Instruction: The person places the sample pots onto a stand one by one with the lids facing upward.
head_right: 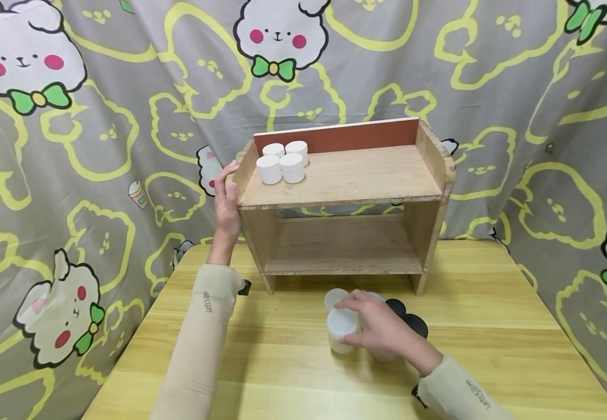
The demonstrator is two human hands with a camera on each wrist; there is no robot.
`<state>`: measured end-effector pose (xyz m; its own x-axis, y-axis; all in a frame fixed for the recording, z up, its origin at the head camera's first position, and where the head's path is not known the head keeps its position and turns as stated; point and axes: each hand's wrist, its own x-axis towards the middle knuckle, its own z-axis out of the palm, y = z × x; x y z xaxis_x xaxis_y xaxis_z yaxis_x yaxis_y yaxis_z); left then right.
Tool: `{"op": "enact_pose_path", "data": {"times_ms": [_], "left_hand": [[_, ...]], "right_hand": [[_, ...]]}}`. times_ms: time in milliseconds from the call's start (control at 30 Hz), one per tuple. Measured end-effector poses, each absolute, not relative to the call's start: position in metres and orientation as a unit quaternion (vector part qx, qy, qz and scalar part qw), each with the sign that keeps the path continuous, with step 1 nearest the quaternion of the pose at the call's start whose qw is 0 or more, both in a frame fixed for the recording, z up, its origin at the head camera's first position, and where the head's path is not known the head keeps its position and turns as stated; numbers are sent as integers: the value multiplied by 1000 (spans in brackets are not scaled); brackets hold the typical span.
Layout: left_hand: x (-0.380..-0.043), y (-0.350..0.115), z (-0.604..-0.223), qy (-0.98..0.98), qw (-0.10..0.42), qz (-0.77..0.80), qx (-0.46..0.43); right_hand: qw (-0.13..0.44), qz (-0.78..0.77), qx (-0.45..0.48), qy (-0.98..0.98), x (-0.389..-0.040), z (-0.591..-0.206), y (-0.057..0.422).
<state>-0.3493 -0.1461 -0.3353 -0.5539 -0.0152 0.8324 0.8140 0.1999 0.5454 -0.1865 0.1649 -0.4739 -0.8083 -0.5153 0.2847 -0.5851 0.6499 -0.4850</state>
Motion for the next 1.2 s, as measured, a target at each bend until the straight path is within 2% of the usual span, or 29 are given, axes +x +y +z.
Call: {"op": "enact_pose_path", "data": {"times_ms": [133,300,700,1200], "left_hand": [[-344,-144,-332,-679,370,-562,-294],[-345,-144,-332,-673,375,-560,-303],[-343,-145,-331,-676,374,-557,-306],[-344,-146,-332,-676,375,-556,-306]], "right_hand": [[62,315,300,-898,-188,-468,168],[90,332,302,-889,-189,-461,169],[130,316,314,-886,-195,-447,169],[195,347,333,-855,-203,-402,176]]}}
